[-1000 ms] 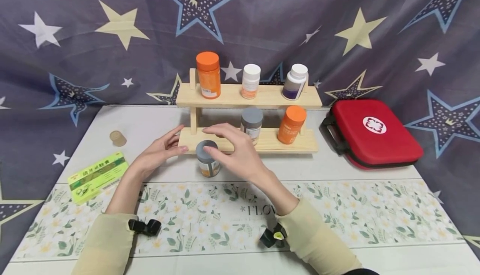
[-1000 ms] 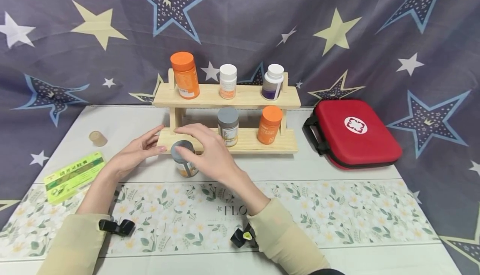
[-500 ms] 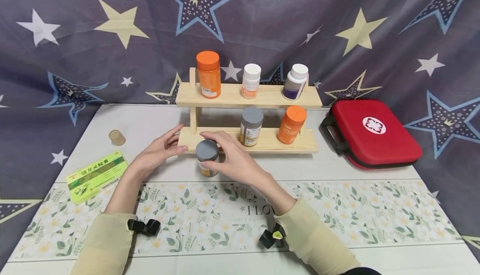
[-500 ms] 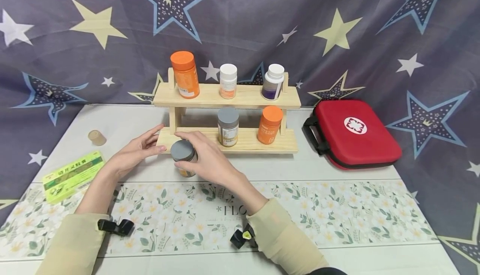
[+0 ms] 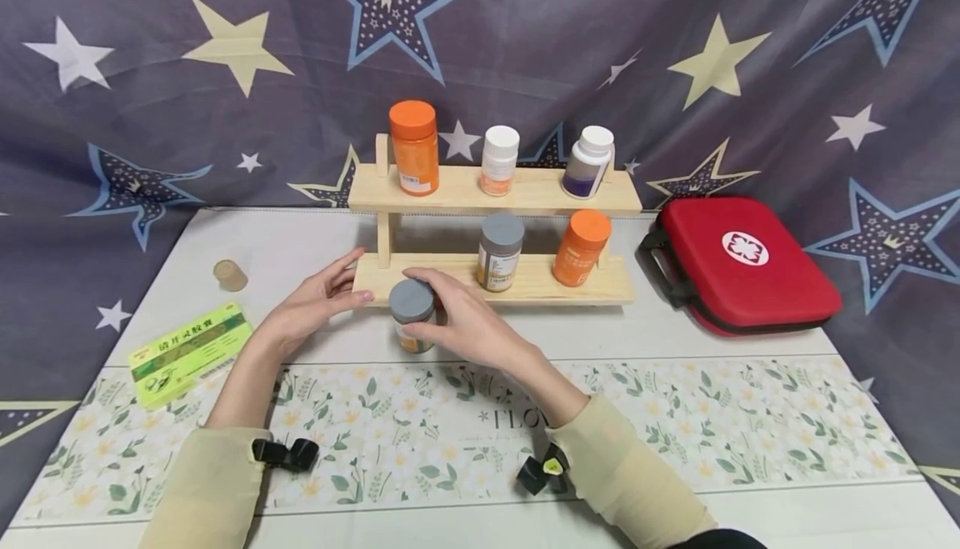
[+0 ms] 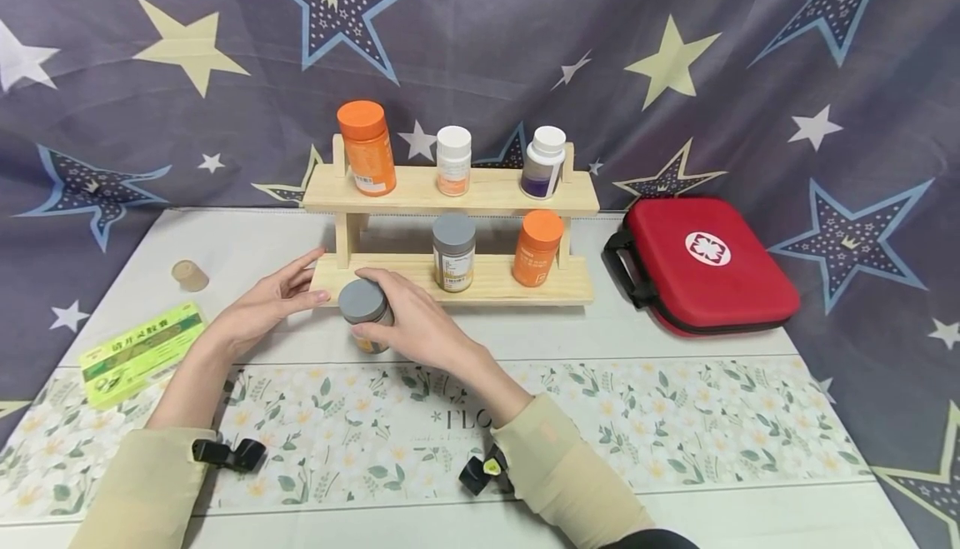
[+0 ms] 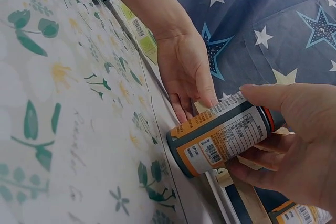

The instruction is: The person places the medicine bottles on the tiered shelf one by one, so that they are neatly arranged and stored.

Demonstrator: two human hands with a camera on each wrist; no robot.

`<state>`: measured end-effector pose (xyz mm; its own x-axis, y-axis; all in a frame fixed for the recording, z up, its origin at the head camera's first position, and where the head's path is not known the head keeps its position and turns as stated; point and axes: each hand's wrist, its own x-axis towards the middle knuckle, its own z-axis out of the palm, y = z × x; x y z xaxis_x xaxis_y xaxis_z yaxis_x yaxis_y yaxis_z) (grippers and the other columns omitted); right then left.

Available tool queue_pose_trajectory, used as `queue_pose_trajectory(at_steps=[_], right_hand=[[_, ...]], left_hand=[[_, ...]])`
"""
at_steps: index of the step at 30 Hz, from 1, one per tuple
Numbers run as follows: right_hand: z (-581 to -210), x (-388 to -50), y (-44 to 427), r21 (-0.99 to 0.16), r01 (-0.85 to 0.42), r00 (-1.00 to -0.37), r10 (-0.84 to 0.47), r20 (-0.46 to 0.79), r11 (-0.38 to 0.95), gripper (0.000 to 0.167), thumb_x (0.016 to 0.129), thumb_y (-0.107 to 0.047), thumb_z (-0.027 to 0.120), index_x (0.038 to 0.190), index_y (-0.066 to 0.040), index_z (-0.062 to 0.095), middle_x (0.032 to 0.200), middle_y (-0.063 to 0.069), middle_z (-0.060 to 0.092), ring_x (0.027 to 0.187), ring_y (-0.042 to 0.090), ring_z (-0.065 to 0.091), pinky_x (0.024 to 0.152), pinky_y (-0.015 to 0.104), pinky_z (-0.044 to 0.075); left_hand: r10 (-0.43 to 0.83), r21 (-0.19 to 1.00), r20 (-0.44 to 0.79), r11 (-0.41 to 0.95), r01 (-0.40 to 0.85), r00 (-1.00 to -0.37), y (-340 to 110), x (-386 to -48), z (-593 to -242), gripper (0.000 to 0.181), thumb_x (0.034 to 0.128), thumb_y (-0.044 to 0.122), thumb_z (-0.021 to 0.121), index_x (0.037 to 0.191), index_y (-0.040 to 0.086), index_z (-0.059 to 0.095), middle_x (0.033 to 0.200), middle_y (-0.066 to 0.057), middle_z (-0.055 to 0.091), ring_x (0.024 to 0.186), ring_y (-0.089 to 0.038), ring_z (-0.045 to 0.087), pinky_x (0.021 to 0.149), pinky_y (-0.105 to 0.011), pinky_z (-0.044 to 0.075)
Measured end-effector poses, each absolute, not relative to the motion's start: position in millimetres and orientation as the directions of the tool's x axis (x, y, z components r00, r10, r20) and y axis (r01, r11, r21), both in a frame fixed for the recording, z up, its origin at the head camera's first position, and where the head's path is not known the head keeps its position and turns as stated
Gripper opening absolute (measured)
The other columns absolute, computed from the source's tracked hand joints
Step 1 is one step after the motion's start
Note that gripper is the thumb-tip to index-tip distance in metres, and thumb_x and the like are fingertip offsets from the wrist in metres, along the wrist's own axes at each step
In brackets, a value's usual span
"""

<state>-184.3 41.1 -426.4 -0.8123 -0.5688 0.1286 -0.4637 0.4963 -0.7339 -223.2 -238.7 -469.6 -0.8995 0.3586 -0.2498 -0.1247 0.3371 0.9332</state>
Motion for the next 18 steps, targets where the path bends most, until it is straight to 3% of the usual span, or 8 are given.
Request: queue_pose_trajectory(at_steps=[9, 15, 18], right_hand=[[-425.8, -185.8, 41.2, -0.757, -0.436, -0.823, -0.557, 0.115, 0.488, 0.067, 0.093, -0.028, 0.079, 0.151, -0.015, 0.048, 0.138, 0.004, 0.064, 0.119, 0.017, 0.064, 0.101, 0.038, 0.055], [-426.4, -186.0, 41.5, -0.776, -0.425, -0.824, -0.554, 0.119, 0.466, 0.063, 0.092, -0.027, 0.080, 0.146, -0.015, 0.052, 0.129, 0.003, 0.068, 0.110, 0.014, 0.065, 0.096, 0.039, 0.057], [-426.7, -187.0, 41.5, -0.789, -0.419, -0.824, -0.552, 0.123, 0.450, 0.061, 0.091, -0.027, 0.081, 0.144, -0.015, 0.054, 0.126, 0.002, 0.068, 0.107, 0.014, 0.065, 0.096, 0.040, 0.057]], left_hand=[[0.367, 0.940, -0.237, 0.322, -0.116, -0.900, -238.6, -223.9, -470.6, 0.092, 0.1011, 0.035, 0.067, 0.168, 0.025, 0.004, 0.169, -0.011, 0.030, 0.154, -0.032, 0.032, 0.125, -0.051, 0.029], [0.370, 0.938, -0.237, 0.328, -0.113, -0.898, -238.5, -222.6, -470.1, 0.092, 0.1015, 0.034, 0.066, 0.168, 0.023, 0.003, 0.169, -0.012, 0.030, 0.154, -0.032, 0.033, 0.125, -0.049, 0.029], [0.370, 0.936, -0.238, 0.333, -0.111, -0.898, -238.4, -222.5, -469.6, 0.092, 0.1017, 0.034, 0.066, 0.168, 0.023, 0.003, 0.168, -0.012, 0.031, 0.154, -0.031, 0.034, 0.123, -0.038, 0.034]])
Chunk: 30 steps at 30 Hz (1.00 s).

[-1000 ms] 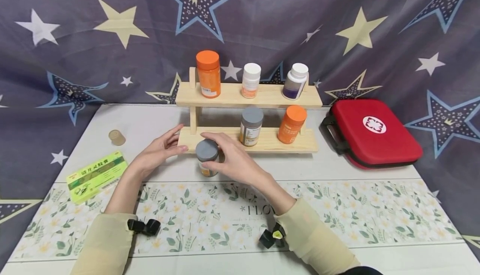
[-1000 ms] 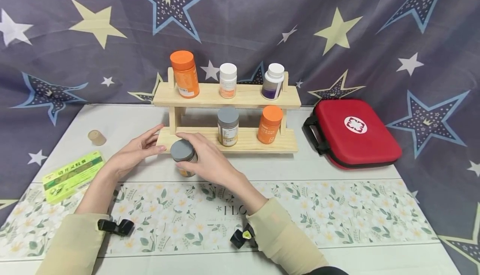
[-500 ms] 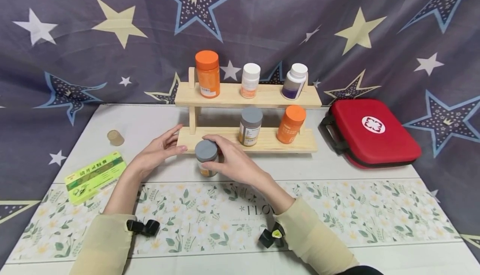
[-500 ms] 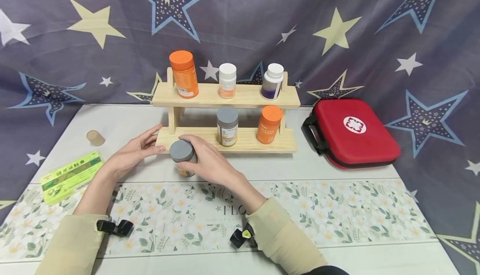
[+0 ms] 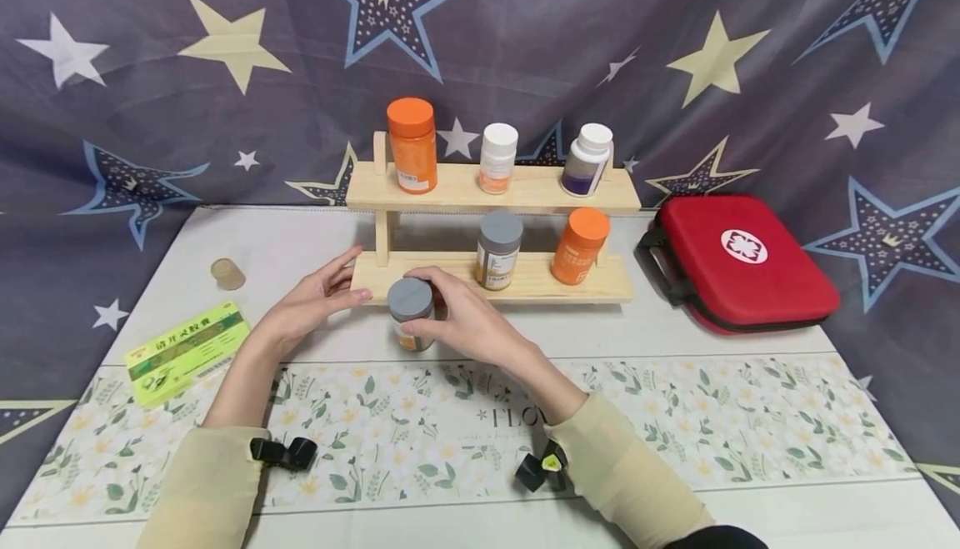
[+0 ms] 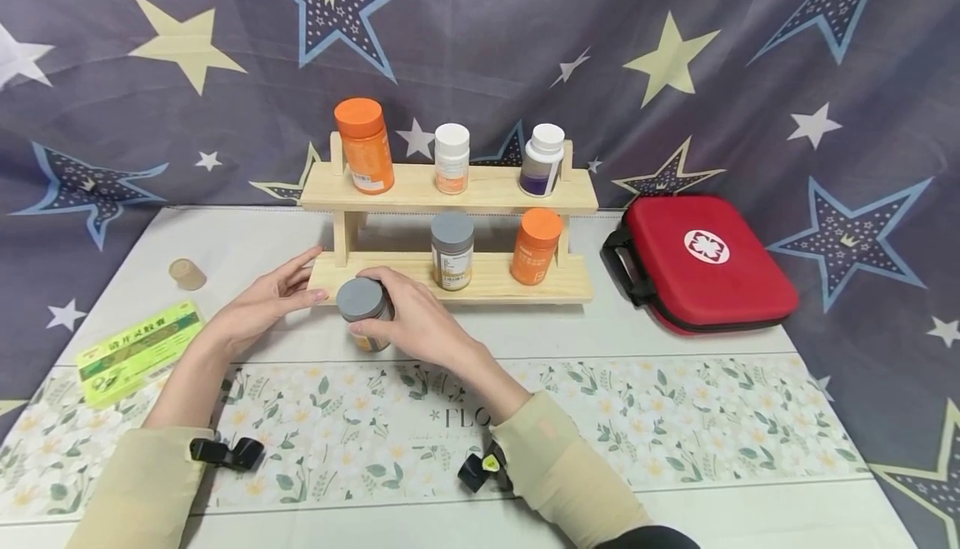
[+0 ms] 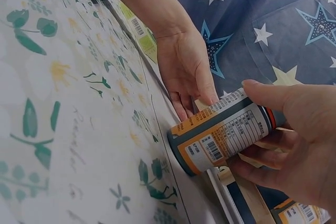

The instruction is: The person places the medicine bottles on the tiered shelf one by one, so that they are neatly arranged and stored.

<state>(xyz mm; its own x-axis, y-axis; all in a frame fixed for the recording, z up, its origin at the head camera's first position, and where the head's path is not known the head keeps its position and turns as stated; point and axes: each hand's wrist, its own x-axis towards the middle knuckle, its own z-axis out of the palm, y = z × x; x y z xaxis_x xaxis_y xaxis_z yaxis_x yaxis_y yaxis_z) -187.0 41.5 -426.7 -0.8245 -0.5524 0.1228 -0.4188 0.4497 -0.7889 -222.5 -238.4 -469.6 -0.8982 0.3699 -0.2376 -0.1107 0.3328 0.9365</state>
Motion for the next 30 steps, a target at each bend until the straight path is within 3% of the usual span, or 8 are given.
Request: queue_pose_trajectory(at_steps=[4, 7, 11, 17, 20, 26, 30], right_hand=[[-427.3, -187.5, 40.7, -0.797, -0.429, -0.821, -0.551, 0.149, 0.424, 0.060, 0.089, -0.026, 0.083, 0.141, -0.014, 0.057, 0.125, 0.000, 0.069, 0.108, 0.013, 0.065, 0.096, 0.040, 0.058], [-426.5, -186.9, 40.2, -0.802, -0.443, -0.817, -0.550, 0.176, 0.402, 0.060, 0.088, -0.026, 0.084, 0.140, -0.014, 0.058, 0.127, -0.001, 0.068, 0.112, 0.012, 0.066, 0.097, 0.033, 0.058], [-419.7, -184.9, 40.0, -0.808, -0.454, -0.817, -0.537, 0.209, 0.376, 0.061, 0.087, -0.027, 0.085, 0.140, -0.015, 0.058, 0.130, 0.000, 0.068, 0.116, 0.013, 0.067, 0.097, 0.025, 0.058], [-403.6, -185.2, 38.9, -0.806, -0.481, -0.817, -0.509, 0.270, 0.346, 0.060, 0.088, -0.026, 0.084, 0.140, -0.015, 0.057, 0.130, 0.001, 0.066, 0.117, 0.015, 0.068, 0.096, 0.024, 0.058], [-398.7, -187.8, 37.8, -0.809, -0.488, -0.819, -0.493, 0.295, 0.327, 0.058, 0.089, -0.025, 0.083, 0.139, -0.015, 0.056, 0.130, 0.002, 0.066, 0.118, 0.015, 0.067, 0.098, 0.022, 0.057], [-392.1, -196.6, 34.6, -0.796, -0.507, -0.827, -0.446, 0.342, 0.330, 0.059, 0.088, -0.025, 0.084, 0.139, -0.012, 0.056, 0.131, 0.004, 0.066, 0.117, 0.017, 0.066, 0.099, 0.023, 0.056], [-388.5, -203.8, 31.9, -0.805, -0.476, -0.856, -0.396, 0.333, 0.353, 0.063, 0.088, -0.026, 0.084, 0.142, -0.011, 0.056, 0.130, 0.005, 0.067, 0.113, 0.017, 0.067, 0.096, 0.026, 0.058]], left_hand=[[0.369, 0.936, -0.239, 0.332, -0.113, -0.898, -238.5, -221.9, -469.6, 0.092, 0.1018, 0.034, 0.066, 0.168, 0.024, 0.003, 0.169, -0.012, 0.030, 0.154, -0.031, 0.033, 0.123, -0.040, 0.034], [0.363, 0.936, -0.242, 0.331, -0.118, -0.900, -238.6, -220.8, -470.3, 0.092, 0.1016, 0.034, 0.066, 0.168, 0.024, 0.003, 0.169, -0.012, 0.030, 0.154, -0.032, 0.032, 0.126, -0.049, 0.029], [0.361, 0.933, -0.248, 0.340, -0.121, -0.899, -238.8, -220.5, -471.1, 0.092, 0.1016, 0.035, 0.066, 0.168, 0.024, 0.004, 0.169, -0.012, 0.030, 0.154, -0.032, 0.033, 0.125, -0.047, 0.030], [0.359, 0.932, -0.249, 0.341, -0.122, -0.899, -238.4, -222.4, -469.1, 0.092, 0.1014, 0.036, 0.066, 0.168, 0.024, 0.003, 0.169, -0.011, 0.030, 0.155, -0.031, 0.032, 0.123, -0.045, 0.032], [0.360, 0.931, -0.254, 0.342, -0.127, -0.897, -238.5, -223.0, -468.2, 0.093, 0.1012, 0.037, 0.066, 0.168, 0.025, 0.003, 0.169, -0.010, 0.029, 0.155, -0.030, 0.032, 0.120, -0.040, 0.035], [0.364, 0.932, -0.259, 0.338, -0.133, -0.895, -238.2, -223.0, -467.6, 0.094, 0.1008, 0.038, 0.067, 0.168, 0.024, 0.003, 0.169, -0.009, 0.029, 0.154, -0.030, 0.033, 0.106, -0.017, 0.041], [0.362, 0.930, -0.259, 0.342, -0.131, -0.895, -237.8, -223.0, -467.5, 0.094, 0.1009, 0.037, 0.067, 0.168, 0.024, 0.003, 0.169, -0.010, 0.029, 0.155, -0.030, 0.032, 0.109, -0.019, 0.041]])
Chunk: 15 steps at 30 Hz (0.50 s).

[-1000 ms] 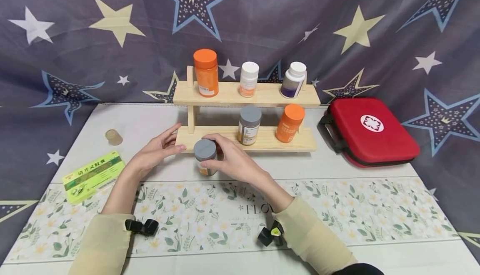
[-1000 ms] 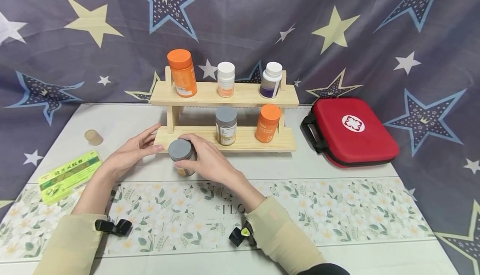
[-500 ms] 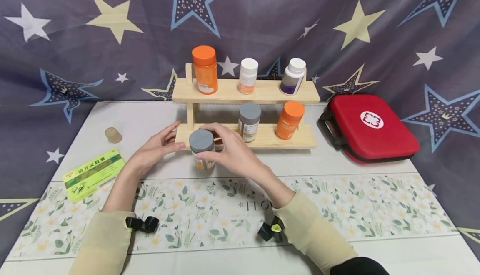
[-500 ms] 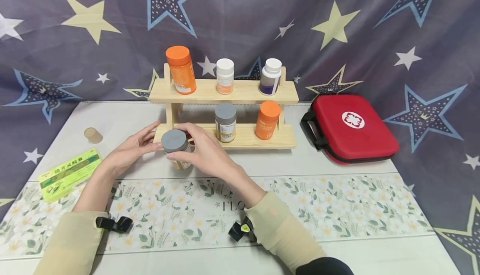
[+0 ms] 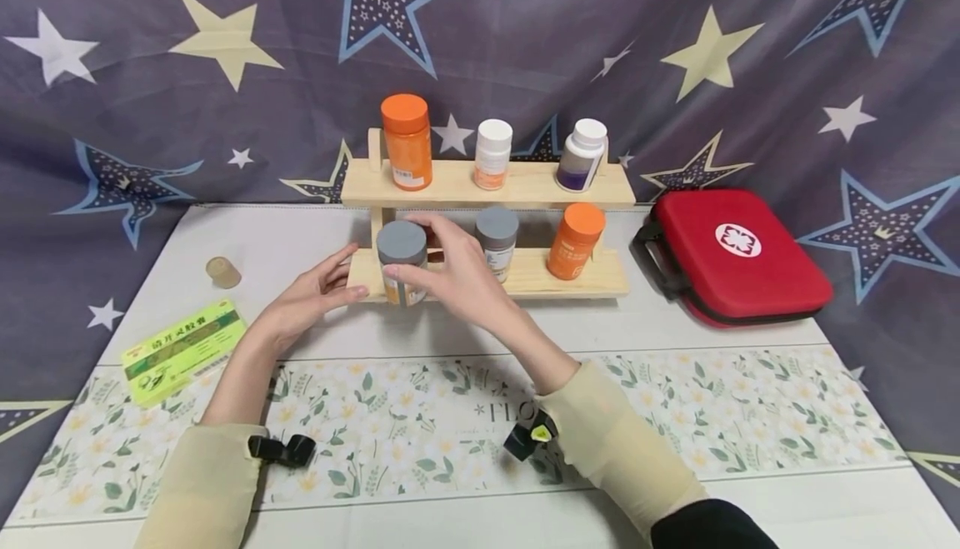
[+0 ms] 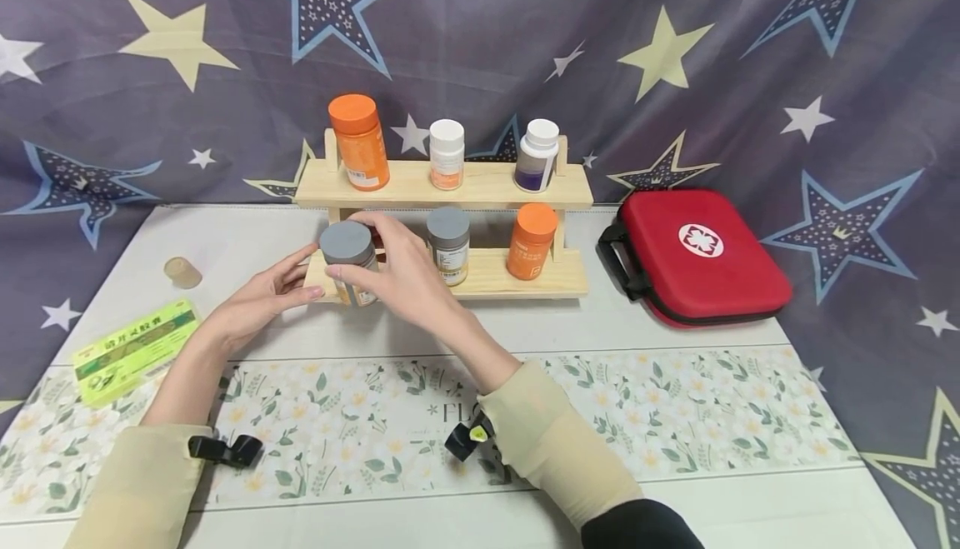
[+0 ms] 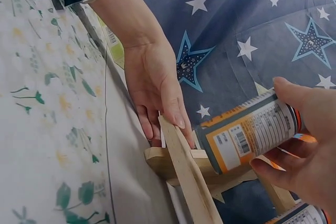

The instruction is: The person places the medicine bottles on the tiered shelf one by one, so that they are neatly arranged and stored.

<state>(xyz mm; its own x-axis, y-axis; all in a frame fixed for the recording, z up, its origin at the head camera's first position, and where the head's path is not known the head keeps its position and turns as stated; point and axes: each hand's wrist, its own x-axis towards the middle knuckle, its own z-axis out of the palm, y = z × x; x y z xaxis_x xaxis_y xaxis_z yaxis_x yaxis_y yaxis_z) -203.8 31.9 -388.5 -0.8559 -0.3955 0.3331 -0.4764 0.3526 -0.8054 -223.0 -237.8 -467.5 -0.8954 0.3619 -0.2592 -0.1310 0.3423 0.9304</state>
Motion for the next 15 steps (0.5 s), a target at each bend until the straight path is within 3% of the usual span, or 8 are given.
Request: queue_pose_trajectory(at_steps=[6, 15], right_hand=[[-387.2, -211.3, 26.7, -0.836, -0.422, -0.892, -0.324, 0.315, 0.351, 0.062, 0.088, -0.026, 0.084, 0.141, -0.011, 0.056, 0.120, 0.005, 0.068, 0.106, 0.015, 0.066, 0.093, 0.028, 0.059], [-392.2, -215.5, 18.7, -0.862, -0.381, -0.915, -0.273, 0.298, 0.334, 0.060, 0.091, -0.026, 0.081, 0.144, -0.013, 0.054, 0.129, 0.004, 0.065, 0.114, 0.013, 0.064, 0.098, 0.028, 0.056]], left_hand=[[0.354, 0.926, -0.264, 0.353, -0.133, -0.897, -237.3, -222.8, -467.3, 0.095, 0.1000, 0.039, 0.068, 0.168, 0.025, 0.003, 0.170, -0.010, 0.028, 0.154, -0.030, 0.032, 0.119, -0.039, 0.037], [0.355, 0.928, -0.262, 0.348, -0.133, -0.897, -236.9, -222.9, -466.8, 0.095, 0.1002, 0.038, 0.068, 0.168, 0.025, 0.003, 0.170, -0.009, 0.028, 0.154, -0.029, 0.033, 0.114, -0.027, 0.040]])
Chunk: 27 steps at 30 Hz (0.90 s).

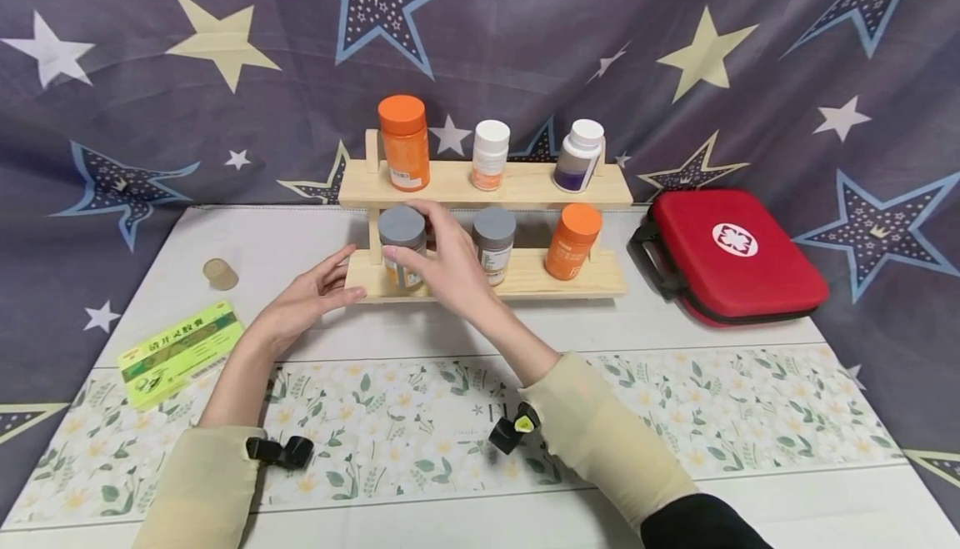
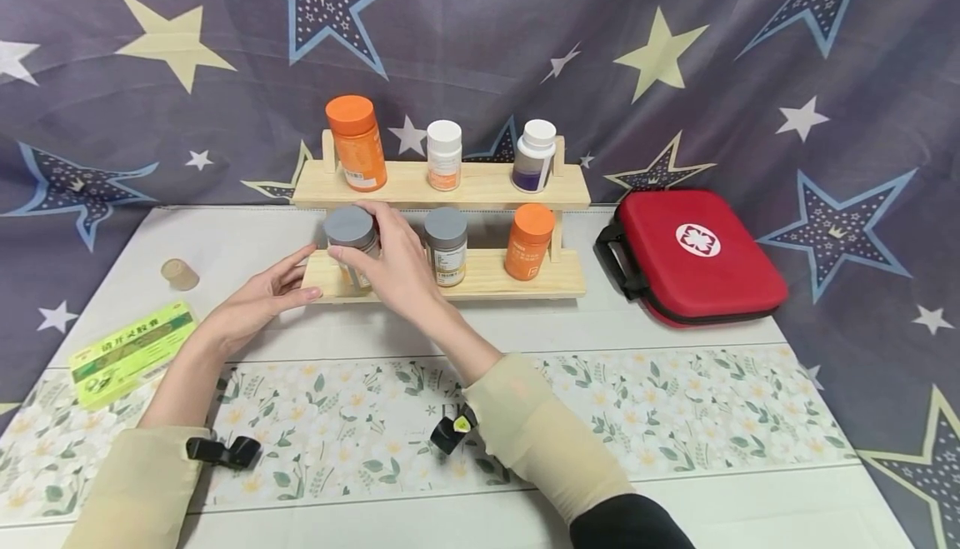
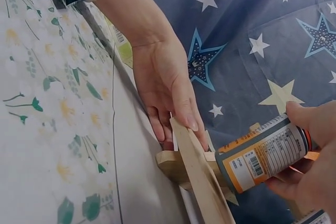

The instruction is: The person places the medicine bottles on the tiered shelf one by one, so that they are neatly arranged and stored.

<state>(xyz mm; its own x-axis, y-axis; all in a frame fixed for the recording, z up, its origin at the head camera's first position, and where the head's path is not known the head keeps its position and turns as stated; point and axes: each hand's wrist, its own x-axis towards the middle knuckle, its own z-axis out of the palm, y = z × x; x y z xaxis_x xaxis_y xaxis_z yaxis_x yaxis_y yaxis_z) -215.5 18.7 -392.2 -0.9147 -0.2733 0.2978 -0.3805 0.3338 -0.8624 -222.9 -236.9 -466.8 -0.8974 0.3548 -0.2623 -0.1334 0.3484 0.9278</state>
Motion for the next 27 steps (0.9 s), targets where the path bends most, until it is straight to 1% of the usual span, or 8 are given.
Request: queue_pose_trajectory(at_steps=[5, 8, 12, 16, 21, 24, 27], right_hand=[[-396.3, -217.5, 17.2, -0.859, -0.366, -0.922, -0.263, 0.283, 0.357, 0.060, 0.093, -0.026, 0.078, 0.145, -0.012, 0.052, 0.134, 0.005, 0.062, 0.119, 0.015, 0.061, 0.101, 0.039, 0.056], [-399.6, -219.3, 16.2, -0.854, -0.360, -0.924, -0.268, 0.272, 0.376, 0.060, 0.095, -0.027, 0.077, 0.147, -0.012, 0.051, 0.138, 0.006, 0.060, 0.124, 0.017, 0.059, 0.104, 0.043, 0.055], [-402.2, -220.6, 15.4, -0.840, -0.371, -0.921, -0.277, 0.275, 0.397, 0.060, 0.095, -0.028, 0.075, 0.148, -0.011, 0.050, 0.141, 0.006, 0.060, 0.126, 0.017, 0.058, 0.105, 0.041, 0.054], [-402.9, -220.3, 15.3, -0.829, -0.382, -0.917, -0.279, 0.285, 0.408, 0.061, 0.095, -0.028, 0.076, 0.149, -0.013, 0.050, 0.142, 0.005, 0.059, 0.128, 0.018, 0.058, 0.105, 0.039, 0.053], [-403.9, -220.4, 15.5, -0.819, -0.395, -0.912, -0.285, 0.295, 0.417, 0.062, 0.096, -0.028, 0.075, 0.150, -0.013, 0.049, 0.144, 0.005, 0.058, 0.132, 0.018, 0.056, 0.107, 0.038, 0.051], [-403.6, -220.1, 15.5, -0.813, -0.399, -0.911, -0.288, 0.296, 0.424, 0.063, 0.095, -0.027, 0.075, 0.150, -0.013, 0.048, 0.144, 0.005, 0.058, 0.132, 0.019, 0.056, 0.109, 0.039, 0.050], [-404.0, -219.8, 15.5, -0.809, -0.399, -0.910, -0.290, 0.295, 0.432, 0.064, 0.095, -0.027, 0.076, 0.151, -0.014, 0.048, 0.145, 0.005, 0.058, 0.133, 0.019, 0.056, 0.111, 0.039, 0.049]], left_hand=[[0.356, 0.928, -0.265, 0.348, -0.136, -0.896, -236.3, -223.3, -466.3, 0.095, 0.1000, 0.038, 0.068, 0.168, 0.025, 0.003, 0.170, -0.009, 0.028, 0.154, -0.030, 0.033, 0.119, -0.037, 0.037], [0.356, 0.928, -0.266, 0.346, -0.138, -0.896, -236.6, -223.3, -466.4, 0.095, 0.1000, 0.038, 0.068, 0.168, 0.025, 0.003, 0.170, -0.009, 0.028, 0.155, -0.030, 0.032, 0.120, -0.038, 0.036], [0.358, 0.928, -0.267, 0.346, -0.138, -0.895, -237.4, -223.5, -467.3, 0.094, 0.1001, 0.038, 0.068, 0.168, 0.025, 0.003, 0.170, -0.009, 0.027, 0.155, -0.030, 0.031, 0.119, -0.034, 0.037], [0.361, 0.930, -0.265, 0.342, -0.137, -0.894, -237.8, -223.4, -467.8, 0.094, 0.1002, 0.037, 0.068, 0.168, 0.025, 0.004, 0.170, -0.009, 0.027, 0.155, -0.029, 0.032, 0.114, -0.026, 0.040], [0.360, 0.931, -0.259, 0.339, -0.133, -0.896, -237.9, -223.4, -467.8, 0.094, 0.1002, 0.037, 0.068, 0.168, 0.025, 0.004, 0.170, -0.009, 0.028, 0.155, -0.029, 0.032, 0.108, -0.018, 0.041], [0.363, 0.933, -0.255, 0.337, -0.129, -0.896, -238.3, -223.4, -468.2, 0.093, 0.1005, 0.037, 0.068, 0.168, 0.025, 0.004, 0.170, -0.009, 0.028, 0.155, -0.029, 0.032, 0.107, -0.017, 0.041], [0.366, 0.933, -0.257, 0.335, -0.131, -0.895, -238.4, -223.3, -468.8, 0.093, 0.1008, 0.036, 0.067, 0.168, 0.025, 0.003, 0.170, -0.009, 0.028, 0.155, -0.029, 0.032, 0.109, -0.020, 0.040]])
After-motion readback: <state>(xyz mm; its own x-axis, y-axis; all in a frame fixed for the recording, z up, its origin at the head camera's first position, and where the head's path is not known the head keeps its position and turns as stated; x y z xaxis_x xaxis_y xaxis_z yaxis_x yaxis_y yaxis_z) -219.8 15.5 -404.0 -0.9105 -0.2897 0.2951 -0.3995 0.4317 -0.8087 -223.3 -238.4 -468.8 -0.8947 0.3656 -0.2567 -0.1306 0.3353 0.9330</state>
